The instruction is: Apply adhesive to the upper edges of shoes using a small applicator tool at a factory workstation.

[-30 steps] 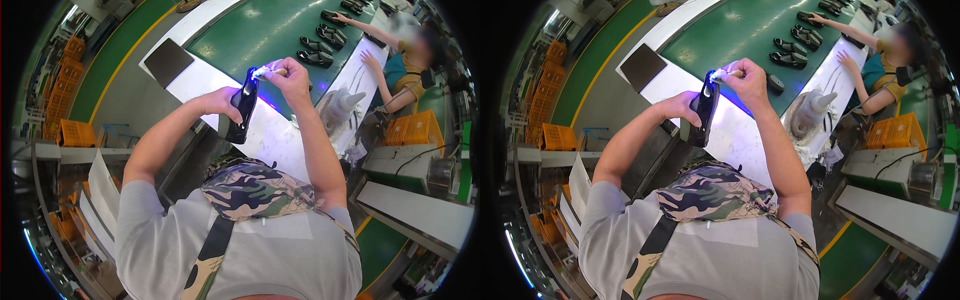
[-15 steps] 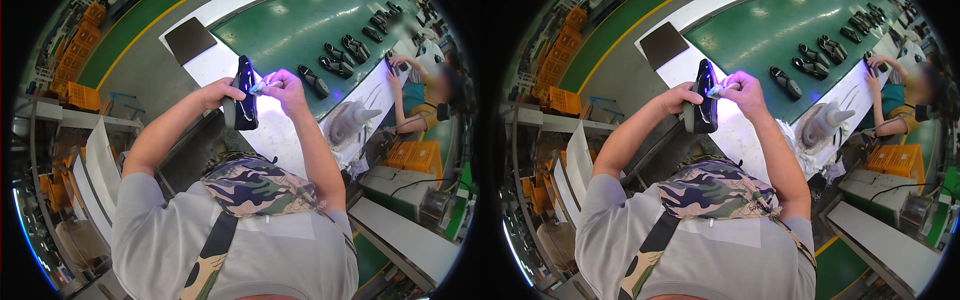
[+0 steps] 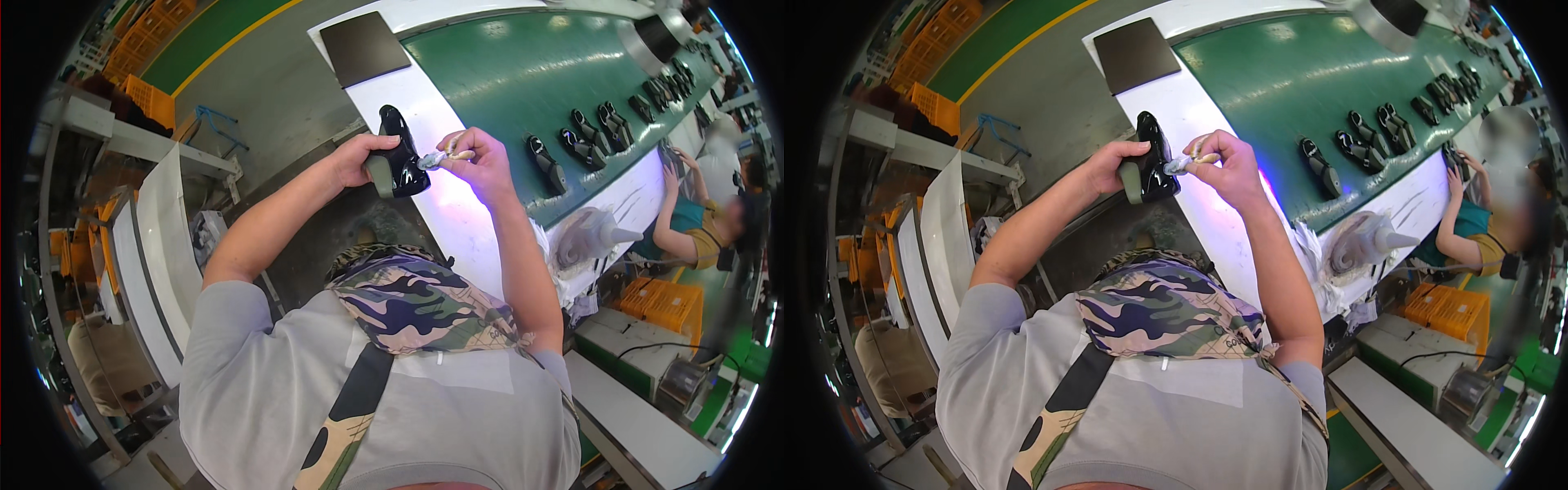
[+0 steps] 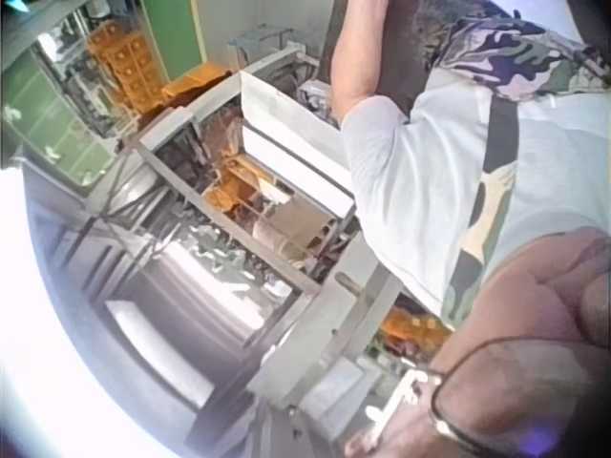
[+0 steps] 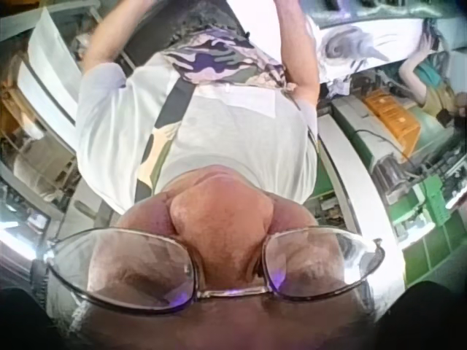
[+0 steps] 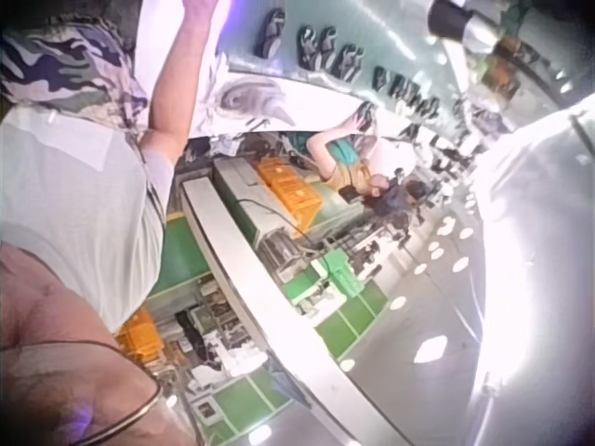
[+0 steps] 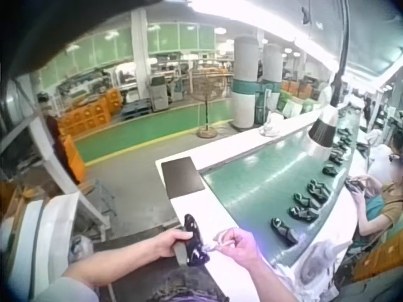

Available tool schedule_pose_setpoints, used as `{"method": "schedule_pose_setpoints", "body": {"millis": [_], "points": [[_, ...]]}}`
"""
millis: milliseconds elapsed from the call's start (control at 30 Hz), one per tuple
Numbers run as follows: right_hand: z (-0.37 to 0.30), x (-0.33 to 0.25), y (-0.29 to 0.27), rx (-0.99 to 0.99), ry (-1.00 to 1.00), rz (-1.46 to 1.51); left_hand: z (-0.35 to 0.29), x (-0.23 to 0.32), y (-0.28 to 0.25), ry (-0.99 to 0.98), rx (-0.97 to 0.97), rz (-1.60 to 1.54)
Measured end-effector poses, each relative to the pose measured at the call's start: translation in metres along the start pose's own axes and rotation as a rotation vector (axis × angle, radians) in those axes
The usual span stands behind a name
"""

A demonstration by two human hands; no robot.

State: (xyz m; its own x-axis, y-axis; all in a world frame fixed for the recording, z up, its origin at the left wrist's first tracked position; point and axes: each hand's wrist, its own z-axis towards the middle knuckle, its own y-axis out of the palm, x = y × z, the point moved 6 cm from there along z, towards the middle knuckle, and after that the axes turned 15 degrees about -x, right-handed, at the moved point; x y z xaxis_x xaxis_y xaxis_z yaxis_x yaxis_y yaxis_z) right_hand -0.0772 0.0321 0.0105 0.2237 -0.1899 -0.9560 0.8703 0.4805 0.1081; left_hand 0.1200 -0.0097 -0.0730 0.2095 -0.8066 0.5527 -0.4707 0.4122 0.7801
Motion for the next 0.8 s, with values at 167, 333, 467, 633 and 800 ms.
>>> {"method": "schedule_pose_setpoints", "body": {"millis": [167,333,467,633,800], "points": [[0.036,0.007,0.029,-0.064,-0.027,-0.007,-0.037,0.0,-0.015,0.125,-0.015,-0.213],[0.069,0.021,0.054,-0.127,-0.017,0.019,-0.074,0.007,-0.016,0.262,-0.029,-0.329],[0.095,0.032,0.072,-0.155,-0.015,0.07,-0.094,0.0,-0.055,0.39,0.103,-0.481],[0.128,0.055,0.09,-0.198,-0.047,0.09,-0.113,-0.007,-0.092,0.524,0.06,-0.507],[0.164,0.087,0.111,-0.217,-0.029,0.102,-0.143,0.007,-0.096,0.676,-0.046,-0.62]]}}
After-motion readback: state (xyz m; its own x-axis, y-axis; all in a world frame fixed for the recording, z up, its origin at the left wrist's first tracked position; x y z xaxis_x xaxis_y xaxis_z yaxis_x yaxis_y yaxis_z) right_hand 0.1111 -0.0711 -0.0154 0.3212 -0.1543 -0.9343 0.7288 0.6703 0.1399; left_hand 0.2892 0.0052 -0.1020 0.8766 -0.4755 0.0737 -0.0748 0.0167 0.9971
